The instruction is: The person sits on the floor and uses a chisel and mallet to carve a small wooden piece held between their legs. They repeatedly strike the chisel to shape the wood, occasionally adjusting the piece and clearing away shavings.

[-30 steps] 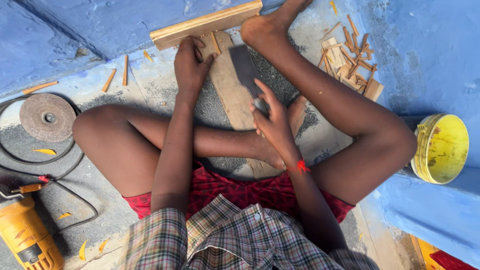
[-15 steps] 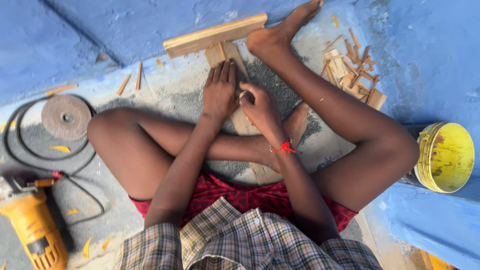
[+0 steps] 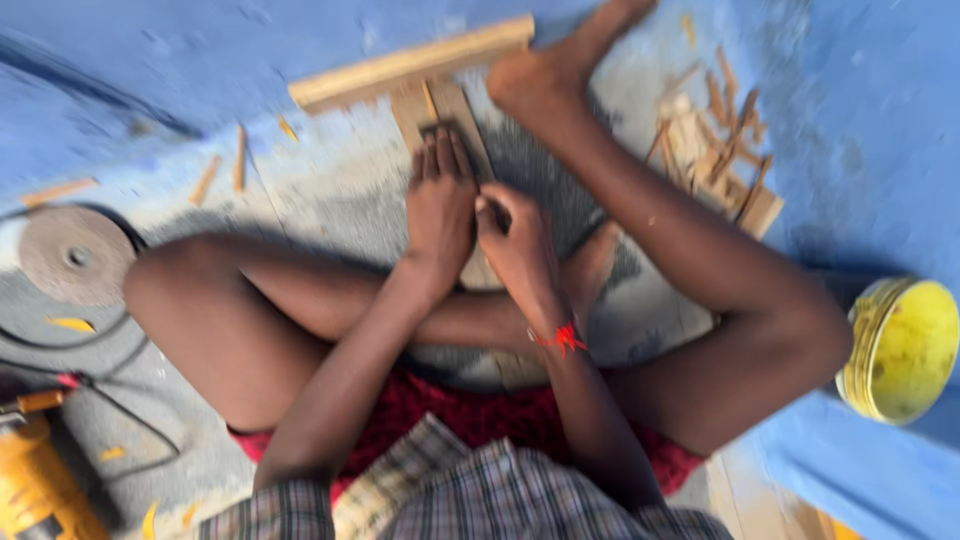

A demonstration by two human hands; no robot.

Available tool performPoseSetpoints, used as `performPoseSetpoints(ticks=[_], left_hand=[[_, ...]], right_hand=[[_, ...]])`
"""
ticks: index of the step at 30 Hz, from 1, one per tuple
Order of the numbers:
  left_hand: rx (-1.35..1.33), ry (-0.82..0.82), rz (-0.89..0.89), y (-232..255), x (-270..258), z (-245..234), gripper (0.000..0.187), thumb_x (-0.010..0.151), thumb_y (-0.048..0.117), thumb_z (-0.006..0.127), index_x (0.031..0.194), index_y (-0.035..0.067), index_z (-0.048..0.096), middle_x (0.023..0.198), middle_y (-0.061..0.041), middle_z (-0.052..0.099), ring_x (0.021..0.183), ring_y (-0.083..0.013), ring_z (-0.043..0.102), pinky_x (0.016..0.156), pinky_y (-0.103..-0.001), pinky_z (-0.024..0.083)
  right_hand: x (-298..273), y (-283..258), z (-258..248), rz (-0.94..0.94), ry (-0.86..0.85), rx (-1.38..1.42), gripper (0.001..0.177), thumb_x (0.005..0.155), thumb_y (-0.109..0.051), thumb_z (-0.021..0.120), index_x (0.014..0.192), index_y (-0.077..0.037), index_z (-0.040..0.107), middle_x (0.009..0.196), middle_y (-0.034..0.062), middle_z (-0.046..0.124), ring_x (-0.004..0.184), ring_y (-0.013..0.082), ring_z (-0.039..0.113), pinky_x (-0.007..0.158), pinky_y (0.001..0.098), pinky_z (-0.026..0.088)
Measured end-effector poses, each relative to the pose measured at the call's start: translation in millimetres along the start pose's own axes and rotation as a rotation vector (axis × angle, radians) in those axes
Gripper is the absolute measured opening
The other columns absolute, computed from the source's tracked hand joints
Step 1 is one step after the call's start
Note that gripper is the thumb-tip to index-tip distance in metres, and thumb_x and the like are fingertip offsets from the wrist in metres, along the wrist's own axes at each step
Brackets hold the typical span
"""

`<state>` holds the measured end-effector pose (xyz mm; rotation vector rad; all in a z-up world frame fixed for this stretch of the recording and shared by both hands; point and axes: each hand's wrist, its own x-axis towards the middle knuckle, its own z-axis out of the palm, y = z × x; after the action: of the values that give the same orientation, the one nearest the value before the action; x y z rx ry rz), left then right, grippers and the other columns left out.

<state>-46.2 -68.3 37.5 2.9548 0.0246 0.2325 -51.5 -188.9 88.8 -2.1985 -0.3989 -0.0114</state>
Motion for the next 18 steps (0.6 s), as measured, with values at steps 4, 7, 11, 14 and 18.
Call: performPoseSetpoints(ticks=[4,7,11,14,18], left_hand=[[0.123,0.071,0.002,-5,23,29,0.063,0.089,0.014,0.065,0.144,-0.012,0.050,0.148,-0.026,0.055,0.138,-0.0343,0.056,0.118,-0.042,0.040],[0.131,0.066,0.042,-20,41,38,0.064,0.087,0.016,0.065,0.142,-0.012,0.050,0.146,-0.027,0.056,0.136,-0.0355,0.056,0.117,-0.043,0.040],[0.092,-0.024,0.054,-26,50,47,0.071,0.079,0.020,0.067,0.139,-0.014,0.051,0.142,-0.029,0.056,0.132,-0.0371,0.056,0.113,-0.042,0.040],[0.095,0.026,0.060,-27,55,55,0.073,0.084,0.016,0.072,0.145,-0.016,0.048,0.147,-0.033,0.053,0.135,-0.0396,0.054,0.117,-0.044,0.040],[-0.231,0.012,0.192,-42,31,15,0.093,0.067,0.012,0.081,0.148,-0.010,0.041,0.150,-0.027,0.046,0.143,-0.0437,0.044,0.119,-0.046,0.035]], right_hand=[[12,0,19,0.367,-0.019,0.220,0.021,0.099,-0.011,0.062,0.113,0.003,0.071,0.070,0.0146,0.068,0.052,0.0136,0.056,0.050,0.0321,0.045],[24,-4,21,0.541,-0.035,0.292,0.024,0.098,-0.013,0.061,0.115,0.000,0.070,0.064,0.0137,0.064,0.043,0.0134,0.053,0.040,0.0342,0.042],[36,14,32,0.234,0.050,0.221,0.020,0.100,-0.012,0.063,0.113,0.002,0.072,0.070,0.0050,0.070,0.048,0.0092,0.060,0.045,0.0306,0.048],[26,30,36,0.354,0.033,0.248,0.021,0.099,-0.015,0.063,0.112,-0.002,0.074,0.063,0.0053,0.065,0.043,0.0102,0.057,0.040,0.0316,0.044],[21,36,38,0.266,0.036,0.437,0.025,0.101,-0.016,0.062,0.122,-0.006,0.071,0.073,0.0028,0.067,0.045,0.0091,0.055,0.041,0.0302,0.044]])
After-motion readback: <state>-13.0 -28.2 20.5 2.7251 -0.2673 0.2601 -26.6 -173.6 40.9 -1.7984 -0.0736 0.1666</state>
